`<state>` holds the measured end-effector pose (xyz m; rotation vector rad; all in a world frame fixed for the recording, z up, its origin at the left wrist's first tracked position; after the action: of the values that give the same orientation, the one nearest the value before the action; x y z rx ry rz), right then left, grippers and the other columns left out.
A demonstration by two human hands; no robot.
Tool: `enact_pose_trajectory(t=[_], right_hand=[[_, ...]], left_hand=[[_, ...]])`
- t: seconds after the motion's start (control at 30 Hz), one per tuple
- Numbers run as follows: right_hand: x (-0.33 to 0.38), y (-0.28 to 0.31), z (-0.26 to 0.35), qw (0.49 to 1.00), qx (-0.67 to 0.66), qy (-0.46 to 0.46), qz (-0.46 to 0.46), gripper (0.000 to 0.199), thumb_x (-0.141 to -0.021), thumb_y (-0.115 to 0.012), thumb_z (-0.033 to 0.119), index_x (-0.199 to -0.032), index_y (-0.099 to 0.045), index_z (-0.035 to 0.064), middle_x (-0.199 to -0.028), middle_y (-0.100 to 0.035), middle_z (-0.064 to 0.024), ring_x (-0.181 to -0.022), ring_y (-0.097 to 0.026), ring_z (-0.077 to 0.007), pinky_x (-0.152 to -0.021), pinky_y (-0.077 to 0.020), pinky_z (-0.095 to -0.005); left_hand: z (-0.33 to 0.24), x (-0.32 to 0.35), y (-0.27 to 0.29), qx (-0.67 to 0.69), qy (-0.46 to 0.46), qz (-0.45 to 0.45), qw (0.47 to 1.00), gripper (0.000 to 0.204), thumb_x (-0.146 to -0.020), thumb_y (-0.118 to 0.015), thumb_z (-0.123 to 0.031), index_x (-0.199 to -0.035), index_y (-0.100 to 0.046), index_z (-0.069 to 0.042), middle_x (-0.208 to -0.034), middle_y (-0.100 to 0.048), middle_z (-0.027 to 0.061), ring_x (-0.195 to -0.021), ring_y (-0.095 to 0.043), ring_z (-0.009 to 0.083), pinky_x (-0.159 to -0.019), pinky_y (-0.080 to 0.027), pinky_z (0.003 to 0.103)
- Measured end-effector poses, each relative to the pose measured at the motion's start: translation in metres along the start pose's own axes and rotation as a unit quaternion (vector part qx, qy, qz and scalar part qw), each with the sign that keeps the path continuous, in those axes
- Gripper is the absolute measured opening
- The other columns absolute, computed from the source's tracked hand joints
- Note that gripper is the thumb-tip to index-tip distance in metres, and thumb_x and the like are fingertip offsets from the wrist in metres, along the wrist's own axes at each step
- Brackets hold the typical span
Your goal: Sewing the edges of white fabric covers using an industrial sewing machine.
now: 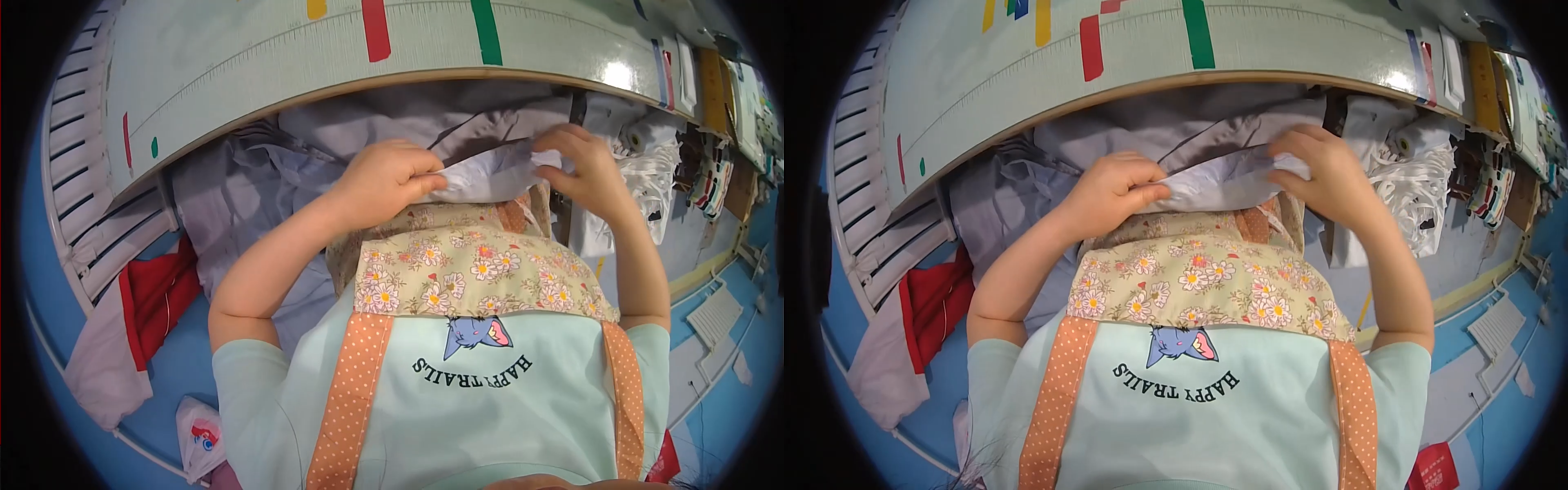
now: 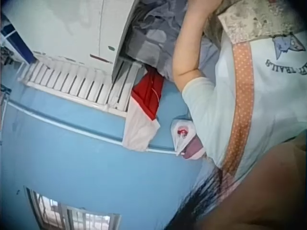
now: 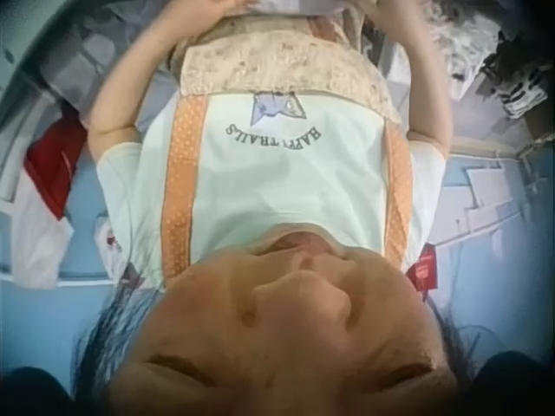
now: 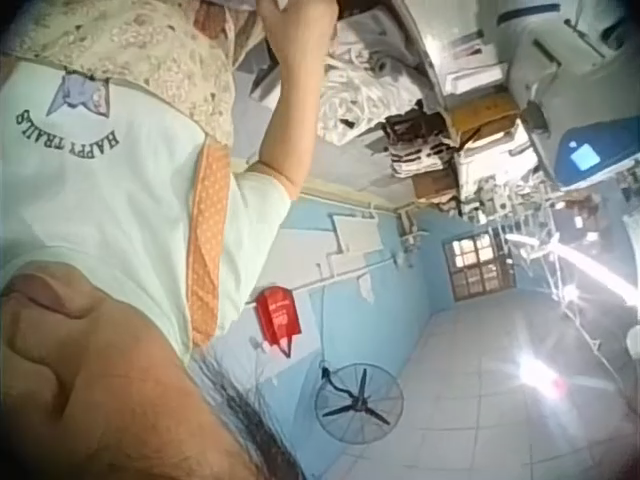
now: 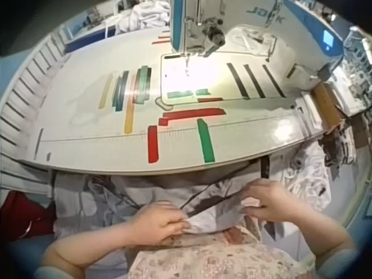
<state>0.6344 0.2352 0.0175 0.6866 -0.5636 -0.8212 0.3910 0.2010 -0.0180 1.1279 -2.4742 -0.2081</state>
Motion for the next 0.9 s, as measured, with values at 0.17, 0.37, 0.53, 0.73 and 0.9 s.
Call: enact_pose_trajectory(t=[0.17, 0.37, 0.53, 0.73, 0.9], right_hand=[[-0.045, -0.036, 0.05, 0.974, -0.134, 0.164, 0.074, 0.032, -0.067, -0.072, 0.005, -0.096, -0.059, 0.0018, -0.092, -0.064, -0.01, -0.086, -0.061, -0.0292, -0.079, -0.0484, -0.035], [-0.047, -0.044, 0.031, 0.957, -0.247, 0.033, 0.151, 0.022, -0.071, -0.073, 0.003, -0.09, -0.061, 0.0021, -0.086, -0.063, -0.0054, -0.078, -0.059, -0.0173, -0.072, -0.0454, -0.0257], [-0.045, -0.045, 0.022, 0.932, -0.333, 0.01, 0.141, 0.016, -0.074, -0.073, 0.004, -0.087, -0.063, 0.0009, -0.084, -0.063, -0.0024, -0.078, -0.057, -0.0107, -0.07, -0.0448, -0.0249], [-0.046, -0.045, 0.02, 0.923, -0.337, 0.005, 0.187, 0.015, -0.076, -0.073, 0.008, -0.085, -0.064, -0.0001, -0.082, -0.063, -0.0018, -0.078, -0.056, -0.0096, -0.07, -0.0451, -0.025], [-0.043, -0.048, 0.015, 0.921, -0.301, -0.076, 0.237, 0.016, -0.076, -0.073, 0.011, -0.083, -0.064, -0.0004, -0.077, -0.063, -0.0037, -0.074, -0.057, -0.0117, -0.067, -0.0457, -0.0264]], left_hand=[[-0.033, 0.007, 0.014, -0.183, -0.197, -0.129, 0.955, 0.011, -0.076, -0.068, -0.014, -0.081, -0.063, -0.005, -0.074, -0.06, 0.0081, -0.082, -0.055, 0.0256, -0.073, -0.043, 0.036], [-0.019, 0.01, 0.013, -0.072, -0.05, -0.09, 0.992, 0.013, -0.081, -0.065, -0.012, -0.089, -0.061, -0.002, -0.078, -0.06, 0.0093, -0.075, -0.059, 0.0246, -0.069, -0.046, 0.034], [-0.008, 0.009, 0.012, 0.077, 0.03, -0.078, 0.994, 0.014, -0.084, -0.061, -0.012, -0.091, -0.057, 0.0, -0.082, -0.064, 0.0115, -0.077, -0.063, 0.0229, -0.068, -0.047, 0.032], [-0.009, 0.007, 0.015, 0.066, 0.026, -0.053, 0.996, 0.017, -0.082, -0.064, -0.012, -0.094, -0.057, -0.002, -0.083, -0.064, 0.0096, -0.076, -0.063, 0.0187, -0.067, -0.047, 0.03], [-0.01, 0.007, 0.014, 0.05, 0.017, -0.033, 0.998, 0.014, -0.081, -0.066, -0.012, -0.085, -0.059, -0.001, -0.077, -0.063, 0.0089, -0.071, -0.061, 0.0183, -0.063, -0.047, 0.029]])
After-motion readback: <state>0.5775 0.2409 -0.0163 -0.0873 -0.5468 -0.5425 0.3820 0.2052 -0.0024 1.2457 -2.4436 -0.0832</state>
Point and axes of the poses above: each hand's wrist, its own x-axis away from the middle knuckle, its own y-axis out of the back of the hand, z = x × y, the point moved 5 cm from there along -x, towards the middle knuckle
